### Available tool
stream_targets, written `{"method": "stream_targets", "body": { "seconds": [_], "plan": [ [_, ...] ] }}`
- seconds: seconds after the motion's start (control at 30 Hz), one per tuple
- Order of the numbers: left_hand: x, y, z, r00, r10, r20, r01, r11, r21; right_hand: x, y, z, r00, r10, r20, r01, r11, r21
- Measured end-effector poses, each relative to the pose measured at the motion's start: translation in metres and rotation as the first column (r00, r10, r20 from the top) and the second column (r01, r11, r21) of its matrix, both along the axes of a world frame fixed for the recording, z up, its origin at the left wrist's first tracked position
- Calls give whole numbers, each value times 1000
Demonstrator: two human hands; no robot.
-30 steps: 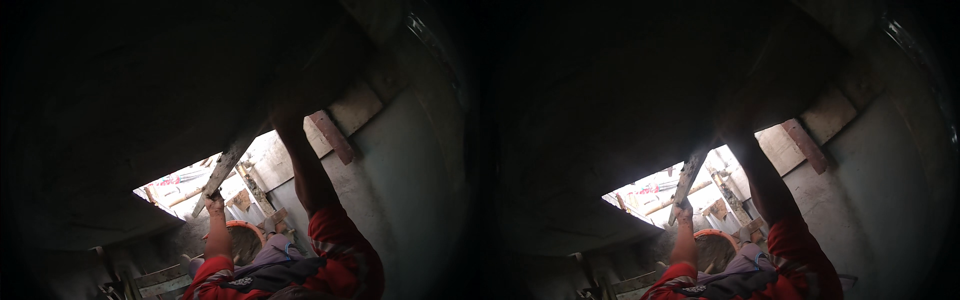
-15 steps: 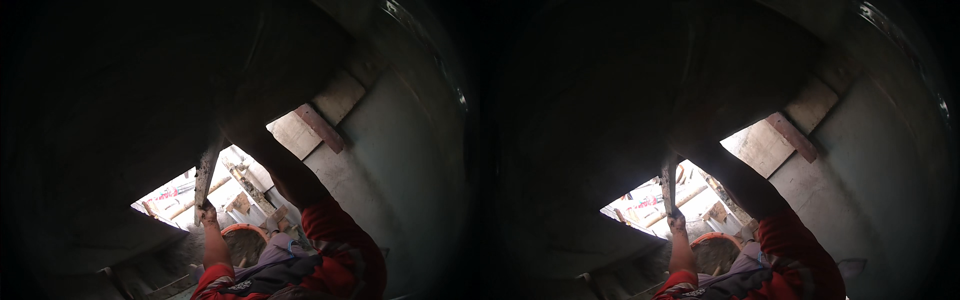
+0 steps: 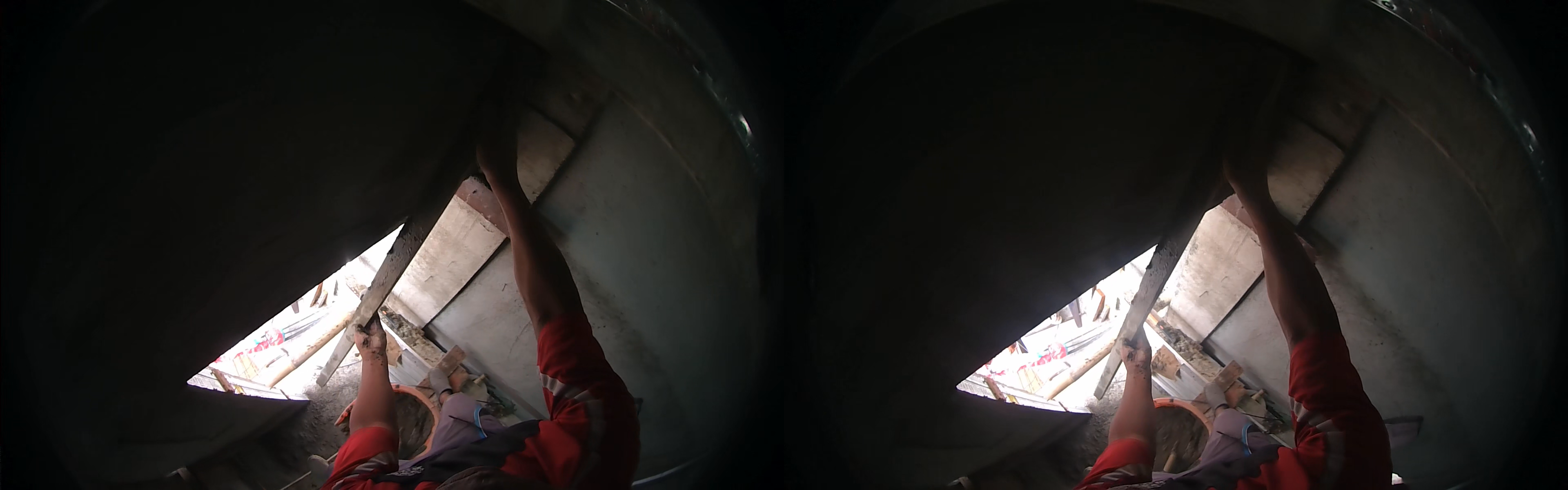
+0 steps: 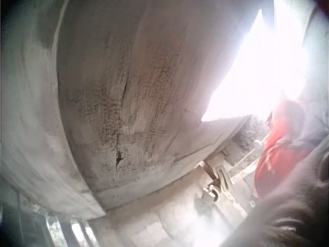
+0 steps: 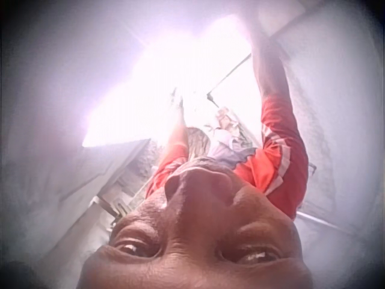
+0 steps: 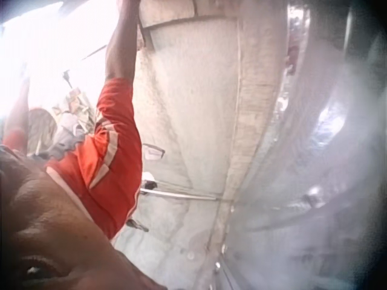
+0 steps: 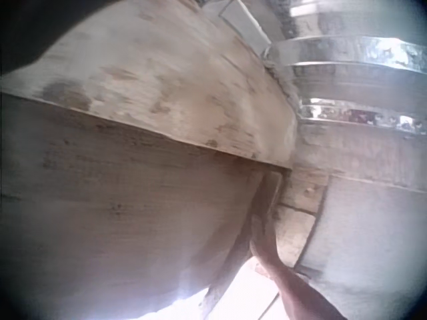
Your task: The person scoops wet plaster from a head pan using a trowel and applies it to the ceiling. They spread and smooth the plaster with the trowel, repeatedly reaching upward to cover the surface.
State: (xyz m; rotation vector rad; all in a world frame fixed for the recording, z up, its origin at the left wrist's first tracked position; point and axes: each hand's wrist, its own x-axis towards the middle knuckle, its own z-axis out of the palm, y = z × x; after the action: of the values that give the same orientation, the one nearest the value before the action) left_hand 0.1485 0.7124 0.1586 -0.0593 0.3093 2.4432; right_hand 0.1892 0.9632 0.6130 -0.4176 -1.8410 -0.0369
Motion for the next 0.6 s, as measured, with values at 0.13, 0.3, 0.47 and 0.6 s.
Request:
{"method": "stream_targets", "body": {
  "seconds": [0.13,0.3,0.47,0.6],
  "plan": [
    [-19,33,2,814,-259,-520,-263,635,-727,-14,52,25,991,-112,75,104,988,110],
    [16,18,132,637,-642,-427,-291,312,-904,-4,33,26,997,-38,64,37,999,4],
    [-24,6,14,855,-83,513,-146,909,390,-36,-2,23,976,-215,36,204,961,187],
    [-25,-20,6,815,-117,568,-169,890,424,-34,-57,31,997,-59,53,59,998,6]
  ]
}}
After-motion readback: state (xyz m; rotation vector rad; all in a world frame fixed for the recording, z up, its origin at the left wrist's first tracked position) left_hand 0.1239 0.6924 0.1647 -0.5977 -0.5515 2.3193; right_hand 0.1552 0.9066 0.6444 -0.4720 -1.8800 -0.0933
